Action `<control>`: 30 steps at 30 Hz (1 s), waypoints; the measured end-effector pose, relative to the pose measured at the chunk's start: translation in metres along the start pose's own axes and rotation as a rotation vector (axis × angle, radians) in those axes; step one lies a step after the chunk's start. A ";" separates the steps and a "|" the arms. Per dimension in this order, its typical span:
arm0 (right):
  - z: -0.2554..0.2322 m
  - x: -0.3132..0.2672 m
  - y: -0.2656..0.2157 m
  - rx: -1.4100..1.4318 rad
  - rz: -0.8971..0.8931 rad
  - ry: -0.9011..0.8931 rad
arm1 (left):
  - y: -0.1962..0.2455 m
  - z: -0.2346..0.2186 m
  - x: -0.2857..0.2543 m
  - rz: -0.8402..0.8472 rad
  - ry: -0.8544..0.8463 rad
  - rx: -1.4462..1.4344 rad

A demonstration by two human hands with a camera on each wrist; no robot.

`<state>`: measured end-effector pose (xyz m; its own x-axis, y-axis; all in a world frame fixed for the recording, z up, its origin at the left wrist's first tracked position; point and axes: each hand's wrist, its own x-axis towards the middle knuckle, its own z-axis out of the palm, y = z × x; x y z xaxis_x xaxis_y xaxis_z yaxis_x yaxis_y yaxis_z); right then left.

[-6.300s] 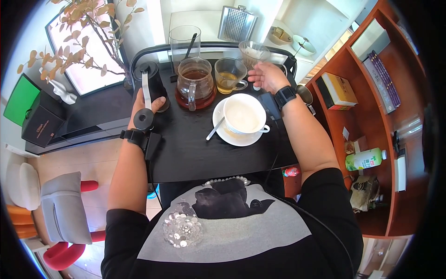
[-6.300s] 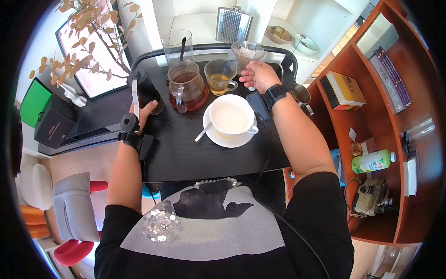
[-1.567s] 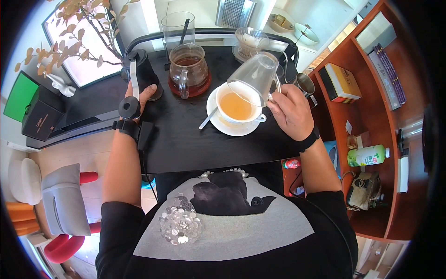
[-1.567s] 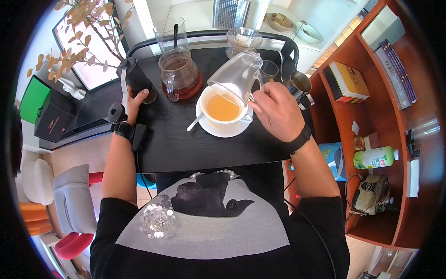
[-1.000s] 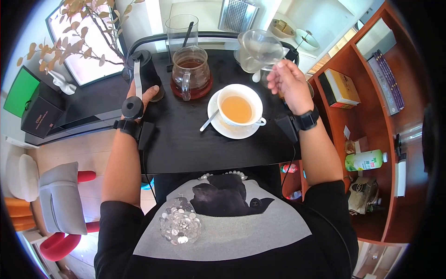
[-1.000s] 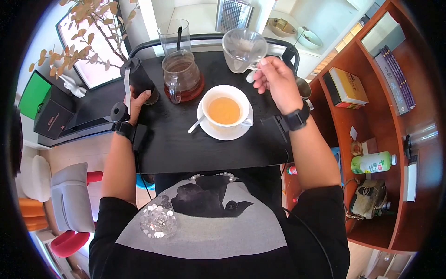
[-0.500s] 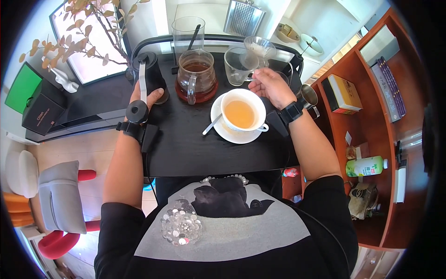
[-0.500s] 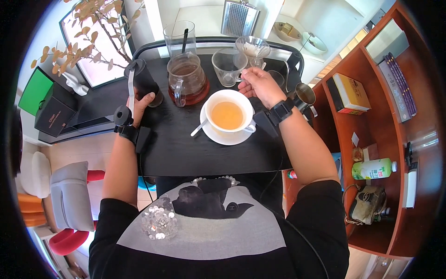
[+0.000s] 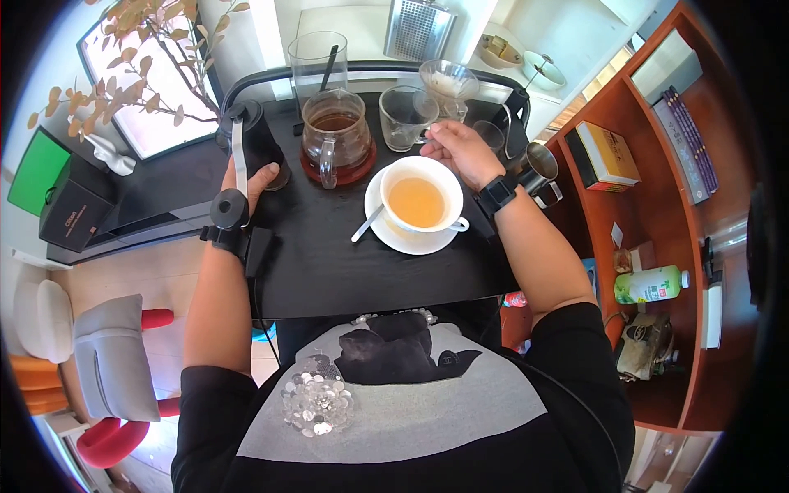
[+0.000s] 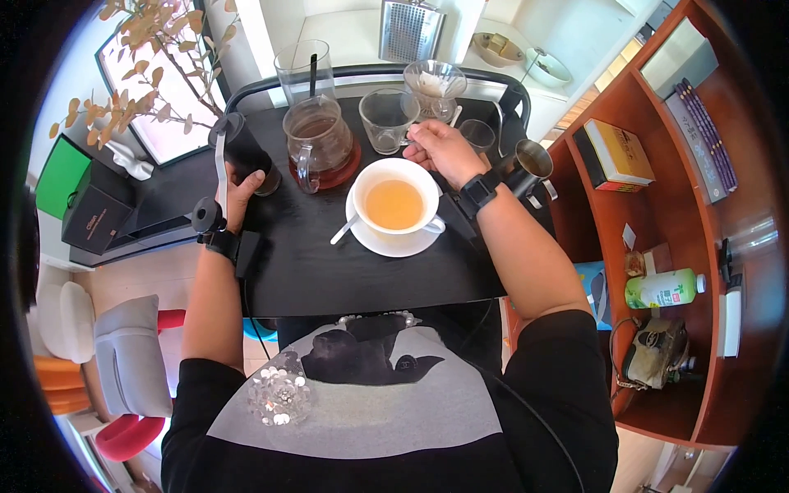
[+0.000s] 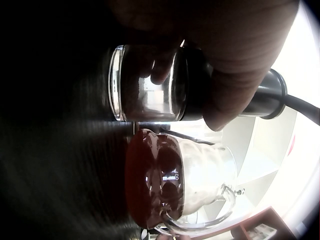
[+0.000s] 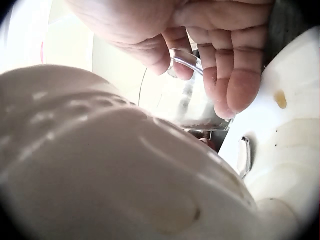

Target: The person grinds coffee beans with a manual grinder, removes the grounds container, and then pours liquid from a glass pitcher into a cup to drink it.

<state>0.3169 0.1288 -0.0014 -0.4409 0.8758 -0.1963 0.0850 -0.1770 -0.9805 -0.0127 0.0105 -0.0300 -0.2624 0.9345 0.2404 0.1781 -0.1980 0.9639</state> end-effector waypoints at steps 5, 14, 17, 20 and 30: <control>0.003 -0.003 0.000 -0.045 -0.024 0.027 | -0.006 -0.003 0.002 -0.022 0.009 0.036; -0.005 -0.050 -0.004 -0.138 -0.239 0.208 | -0.007 -0.003 0.002 0.005 0.006 0.027; -0.012 -0.075 -0.001 -0.190 -0.194 0.198 | -0.008 -0.004 0.003 0.020 -0.004 0.027; -0.014 -0.096 0.007 -0.164 -0.135 0.119 | -0.009 -0.004 0.003 0.003 -0.002 0.030; 0.007 -0.115 0.021 -0.176 -0.137 -0.060 | -0.044 -0.016 0.016 -0.035 0.036 0.169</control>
<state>0.3632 0.0214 0.0007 -0.5106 0.8573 -0.0655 0.1724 0.0274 -0.9846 -0.0398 0.0294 -0.0669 -0.3050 0.9281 0.2137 0.3247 -0.1096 0.9394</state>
